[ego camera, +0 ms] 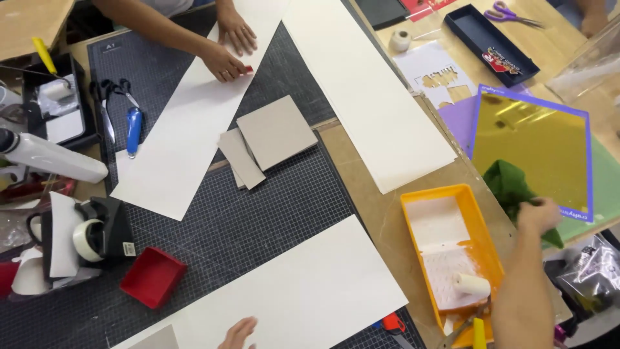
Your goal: Applying glue to cardboard pieces using a roller and assembling them onto a larger backing sheet.
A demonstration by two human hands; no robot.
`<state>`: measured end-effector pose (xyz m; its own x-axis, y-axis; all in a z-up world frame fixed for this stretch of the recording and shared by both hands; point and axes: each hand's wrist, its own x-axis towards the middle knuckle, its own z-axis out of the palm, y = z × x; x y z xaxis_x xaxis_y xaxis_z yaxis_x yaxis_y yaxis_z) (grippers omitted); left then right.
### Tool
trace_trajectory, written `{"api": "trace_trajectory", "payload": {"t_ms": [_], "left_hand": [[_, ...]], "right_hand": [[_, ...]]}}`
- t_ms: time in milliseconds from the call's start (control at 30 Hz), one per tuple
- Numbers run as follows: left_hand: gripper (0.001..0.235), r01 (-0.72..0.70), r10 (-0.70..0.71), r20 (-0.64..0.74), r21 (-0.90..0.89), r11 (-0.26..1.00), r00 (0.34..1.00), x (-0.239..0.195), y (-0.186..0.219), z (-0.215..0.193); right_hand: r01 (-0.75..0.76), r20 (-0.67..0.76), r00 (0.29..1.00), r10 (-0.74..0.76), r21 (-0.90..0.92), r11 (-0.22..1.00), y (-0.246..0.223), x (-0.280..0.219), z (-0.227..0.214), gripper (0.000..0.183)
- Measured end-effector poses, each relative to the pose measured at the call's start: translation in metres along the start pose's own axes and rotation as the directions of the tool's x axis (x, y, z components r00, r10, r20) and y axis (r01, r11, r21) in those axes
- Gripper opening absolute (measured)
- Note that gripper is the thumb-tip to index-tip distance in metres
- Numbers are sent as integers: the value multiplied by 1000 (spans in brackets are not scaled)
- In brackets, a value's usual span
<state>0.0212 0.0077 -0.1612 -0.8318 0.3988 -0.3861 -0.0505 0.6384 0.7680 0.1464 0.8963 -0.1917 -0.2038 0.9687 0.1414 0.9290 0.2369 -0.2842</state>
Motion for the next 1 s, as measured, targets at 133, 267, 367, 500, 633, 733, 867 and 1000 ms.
{"api": "trace_trajectory", "payload": {"t_ms": [133, 267, 367, 500, 633, 733, 867, 1000], "left_hand": [[43, -489, 503, -99, 139, 861, 858, 7, 179, -19], [47, -577, 613, 154, -224, 786, 775, 28, 315, -16], [51, -549, 712, 100, -567, 615, 695, 29, 380, 22], [28, -562, 701, -130, -707, 430, 701, 26, 382, 58], [19, -298, 410, -149, -896, 329, 900, 37, 347, 48], [13, -238, 341, -149, -942, 236, 928, 38, 314, 42], [13, -80, 241, -7, -953, 291, 970, 9, 297, 3], [13, -81, 230, -4, -943, 324, 973, -21, 289, -18]], "right_hand": [[460, -562, 770, -302, 162, 873, -40, -81, -134, 29], [488, -457, 848, -268, 474, 733, -89, -230, -252, 32], [403, -252, 911, -326, 709, 579, -152, -340, -290, 26], [387, -188, 810, -556, 884, 264, -236, -423, -298, 19], [481, -150, 626, -766, 846, 228, -274, -461, -310, 56], [360, -33, 670, -741, 888, 286, -275, -483, -289, 69], [357, -67, 681, -730, 900, 251, -269, -510, -278, 53], [218, 4, 692, -722, 952, 214, -264, -533, -283, 51]]}}
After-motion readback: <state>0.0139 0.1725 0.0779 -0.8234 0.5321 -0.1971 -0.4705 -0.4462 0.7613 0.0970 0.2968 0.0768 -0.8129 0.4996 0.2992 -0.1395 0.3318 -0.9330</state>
